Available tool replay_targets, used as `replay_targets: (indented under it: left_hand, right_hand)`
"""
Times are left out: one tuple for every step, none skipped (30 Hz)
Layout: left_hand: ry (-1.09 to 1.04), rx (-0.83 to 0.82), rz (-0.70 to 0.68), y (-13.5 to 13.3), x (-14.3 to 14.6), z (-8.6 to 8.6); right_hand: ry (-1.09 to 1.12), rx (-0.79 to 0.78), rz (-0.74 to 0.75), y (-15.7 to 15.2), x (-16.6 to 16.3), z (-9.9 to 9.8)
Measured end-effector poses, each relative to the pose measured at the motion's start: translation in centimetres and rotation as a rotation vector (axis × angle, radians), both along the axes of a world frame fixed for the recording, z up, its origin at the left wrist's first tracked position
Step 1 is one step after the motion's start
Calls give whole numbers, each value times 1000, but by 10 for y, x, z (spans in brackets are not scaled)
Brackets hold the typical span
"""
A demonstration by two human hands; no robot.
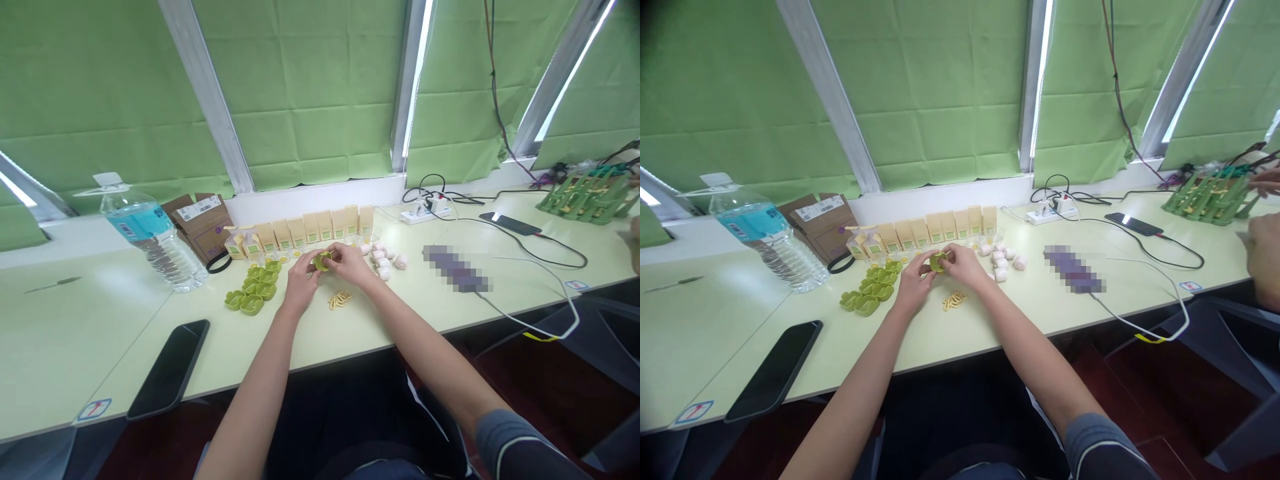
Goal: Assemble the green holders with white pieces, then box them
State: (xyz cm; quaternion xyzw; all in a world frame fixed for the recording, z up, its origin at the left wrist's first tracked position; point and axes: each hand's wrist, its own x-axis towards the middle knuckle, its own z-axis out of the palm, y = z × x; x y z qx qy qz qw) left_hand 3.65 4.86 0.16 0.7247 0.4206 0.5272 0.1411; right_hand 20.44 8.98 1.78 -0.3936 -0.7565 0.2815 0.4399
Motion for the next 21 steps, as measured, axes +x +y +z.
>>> replay_targets:
  left_hand:
    - [7, 3, -2, 0, 0, 0]
    - [15, 6, -4, 0, 0, 0]
    - [22, 9, -5, 0, 1, 0]
    - [27, 12, -5, -1, 1, 1]
    - [30, 16, -3, -2, 1, 1]
    - [34, 19, 2, -2, 2, 2]
    - [40, 22, 11, -3, 2, 3]
    - [50, 24, 24, -4, 2, 3]
    - [65, 24, 39, -5, 2, 4]
    - [83, 23, 56, -5, 2, 4]
    - [103, 22, 72, -5, 2, 4]
    - [119, 22, 87, -5, 2, 4]
    - [133, 23, 98, -5, 1, 4]
    - [143, 25, 108, -5, 1, 3]
    - [149, 26, 117, -4, 1, 3]
    - [151, 27, 128, -3, 1, 2]
    - [149, 26, 143, -3, 1, 1]
    - [144, 24, 160, -2, 1, 1]
    - [139, 21, 179, -1, 1, 0]
    - [131, 21, 199, -1, 1, 0]
    - [126, 23, 216, 0, 1, -1]
  right_hand:
    - [-1, 9, 0, 0, 0, 0]
    - [-4, 23, -2, 0, 0, 0]
    - [-8, 37, -6, 0, -1, -1]
    - [-10, 47, -10, 1, -1, -1]
    - [-10, 53, -14, 1, -1, -1]
    - [-5, 55, -14, 1, -1, -1]
    - [2, 56, -13, 1, -1, -2]
    - [8, 56, -10, 1, -1, -2]
    - [8, 59, -8, 1, -1, -2]
    - [3, 62, -8, 0, -1, -2]
    - [-7, 62, -8, -1, -1, -1]
    - [-22, 57, -7, -2, 0, -1]
    - [-41, 47, -5, -3, 1, 0]
    - [-63, 34, -4, -4, 2, 2]
    - [-86, 21, -5, -4, 4, 5]
    - [-113, 11, -10, -4, 6, 8]
    - [-138, 9, -31, -2, 10, 11]
    - [-165, 11, -52, 0, 13, 15]
    - [-188, 17, -91, 3, 18, 19]
    - [-226, 22, -139, 7, 23, 22]
    - [-265, 25, -191, 12, 29, 25]
